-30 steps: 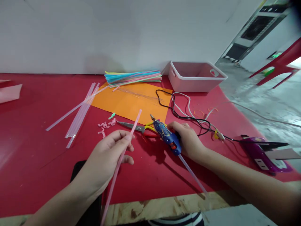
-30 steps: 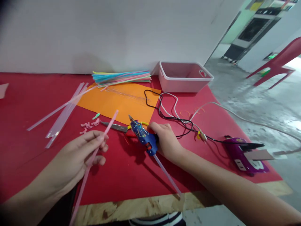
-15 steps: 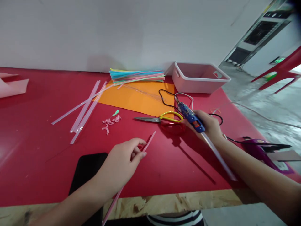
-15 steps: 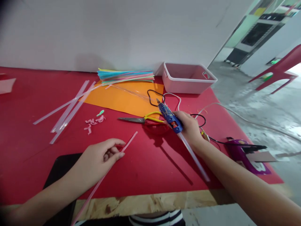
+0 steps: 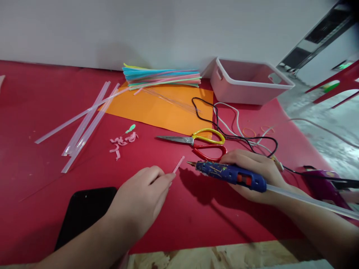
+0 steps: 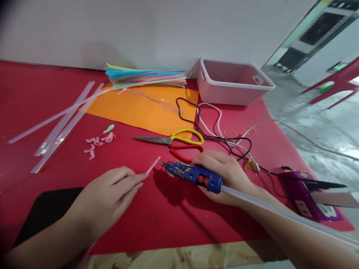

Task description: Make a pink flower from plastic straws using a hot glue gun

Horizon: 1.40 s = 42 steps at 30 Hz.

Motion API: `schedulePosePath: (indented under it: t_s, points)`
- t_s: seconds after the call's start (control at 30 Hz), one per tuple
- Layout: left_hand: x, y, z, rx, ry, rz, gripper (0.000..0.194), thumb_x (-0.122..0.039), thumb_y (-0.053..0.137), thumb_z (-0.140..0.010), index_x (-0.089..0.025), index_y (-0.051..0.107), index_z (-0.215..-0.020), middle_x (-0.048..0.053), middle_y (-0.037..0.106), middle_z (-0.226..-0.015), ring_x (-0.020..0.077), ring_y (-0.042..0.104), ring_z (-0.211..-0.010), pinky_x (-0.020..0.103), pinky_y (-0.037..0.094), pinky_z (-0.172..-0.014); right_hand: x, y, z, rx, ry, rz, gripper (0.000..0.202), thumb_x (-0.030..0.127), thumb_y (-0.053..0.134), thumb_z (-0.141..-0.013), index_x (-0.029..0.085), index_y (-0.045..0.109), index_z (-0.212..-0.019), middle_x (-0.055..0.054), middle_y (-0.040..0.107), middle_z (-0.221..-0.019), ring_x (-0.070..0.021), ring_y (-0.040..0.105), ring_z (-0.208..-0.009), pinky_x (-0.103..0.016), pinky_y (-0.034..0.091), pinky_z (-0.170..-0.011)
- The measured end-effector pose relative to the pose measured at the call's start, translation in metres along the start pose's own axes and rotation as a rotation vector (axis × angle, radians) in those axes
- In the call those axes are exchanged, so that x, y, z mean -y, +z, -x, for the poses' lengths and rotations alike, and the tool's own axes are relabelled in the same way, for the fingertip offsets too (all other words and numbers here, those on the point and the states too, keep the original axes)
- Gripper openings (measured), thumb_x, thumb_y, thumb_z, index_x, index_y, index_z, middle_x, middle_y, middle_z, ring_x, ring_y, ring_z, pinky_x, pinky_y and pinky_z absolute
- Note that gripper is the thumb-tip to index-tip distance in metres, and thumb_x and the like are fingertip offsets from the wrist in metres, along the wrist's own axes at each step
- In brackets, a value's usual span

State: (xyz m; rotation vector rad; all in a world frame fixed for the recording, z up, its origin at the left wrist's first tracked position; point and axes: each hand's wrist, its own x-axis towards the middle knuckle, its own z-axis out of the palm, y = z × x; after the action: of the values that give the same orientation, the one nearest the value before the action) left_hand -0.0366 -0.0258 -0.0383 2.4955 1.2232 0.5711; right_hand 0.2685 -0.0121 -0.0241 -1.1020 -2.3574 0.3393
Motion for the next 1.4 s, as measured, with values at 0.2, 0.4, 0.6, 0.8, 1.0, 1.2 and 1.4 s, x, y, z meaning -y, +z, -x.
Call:
schedulePosePath:
  t_s: [0.2,0.4,0.6,0.8,1.0,1.2,1.4]
  points:
    - [-0.004,0.003,0.005,-0.016,0.041,0.016,0.026,-0.017,0.050,-0.097,-0.018,0.072,-0.111,0.007,0.068,-0.088,0.0177,0.061,-0.080,0.030,0.052,-0.074,0.011,-0.003,-0.012,0.019,0.141,0.114,0.017,0.019,0.060,-0.077,0.022,0.057,-0.094,0.003,0.063,-0.067,-0.0105,0.056,-0.052,-0.022,0.041,-0.048]
    - [-0.007,-0.003,0.003,-0.080,0.032,-0.012,0.023,-0.014,0.056,-0.093,-0.015,0.073,-0.108,0.008,0.066,-0.090,0.0200,0.054,-0.079,0.035,0.048,-0.072,0.015,0.003,-0.019,0.043,0.128,0.059,0.011,0.021,0.058,-0.078,0.021,0.055,-0.088,0.003,0.062,-0.066,-0.0098,0.054,-0.052,-0.021,0.042,-0.049]
    - [-0.003,-0.004,0.005,-0.079,-0.034,-0.037,0.026,-0.016,0.060,-0.092,-0.022,0.072,-0.114,0.006,0.067,-0.103,0.0235,0.051,-0.090,0.041,0.043,-0.080,0.018,0.014,-0.022,0.019,0.112,0.048,0.010,0.020,0.056,-0.079,0.022,0.054,-0.088,0.003,0.060,-0.066,-0.0100,0.053,-0.053,-0.021,0.042,-0.051]
    - [-0.003,-0.006,0.003,-0.045,-0.110,-0.021,0.028,-0.019,0.063,-0.092,-0.027,0.070,-0.118,0.004,0.068,-0.106,0.0242,0.050,-0.093,0.043,0.038,-0.082,0.019,0.019,-0.018,0.005,0.117,0.059,0.011,0.023,0.058,-0.080,0.022,0.054,-0.090,0.003,0.061,-0.068,-0.0103,0.054,-0.054,-0.021,0.042,-0.053]
    - [-0.002,-0.006,0.003,-0.010,-0.120,-0.023,0.028,-0.020,0.061,-0.093,-0.027,0.070,-0.118,0.004,0.066,-0.105,0.0245,0.049,-0.093,0.043,0.038,-0.082,0.019,0.022,-0.013,0.023,0.097,0.047,0.013,0.024,0.058,-0.081,0.021,0.053,-0.092,0.002,0.059,-0.069,-0.0104,0.053,-0.054,-0.022,0.042,-0.053]
    - [-0.003,-0.007,0.003,-0.013,-0.119,-0.019,0.028,-0.019,0.059,-0.093,-0.027,0.071,-0.116,0.004,0.066,-0.106,0.0239,0.049,-0.092,0.042,0.038,-0.082,0.019,0.024,-0.013,0.007,0.097,0.085,0.011,0.023,0.058,-0.082,0.021,0.052,-0.091,0.002,0.058,-0.067,-0.0102,0.051,-0.053,-0.022,0.041,-0.052]
    - [-0.003,-0.007,0.003,-0.004,-0.110,-0.038,0.028,-0.021,0.059,-0.094,-0.027,0.071,-0.117,0.005,0.066,-0.106,0.0244,0.049,-0.092,0.042,0.038,-0.081,0.019,0.022,-0.012,0.037,0.077,0.068,0.013,0.023,0.058,-0.083,0.022,0.052,-0.094,0.002,0.058,-0.068,-0.0102,0.050,-0.052,-0.022,0.041,-0.052]
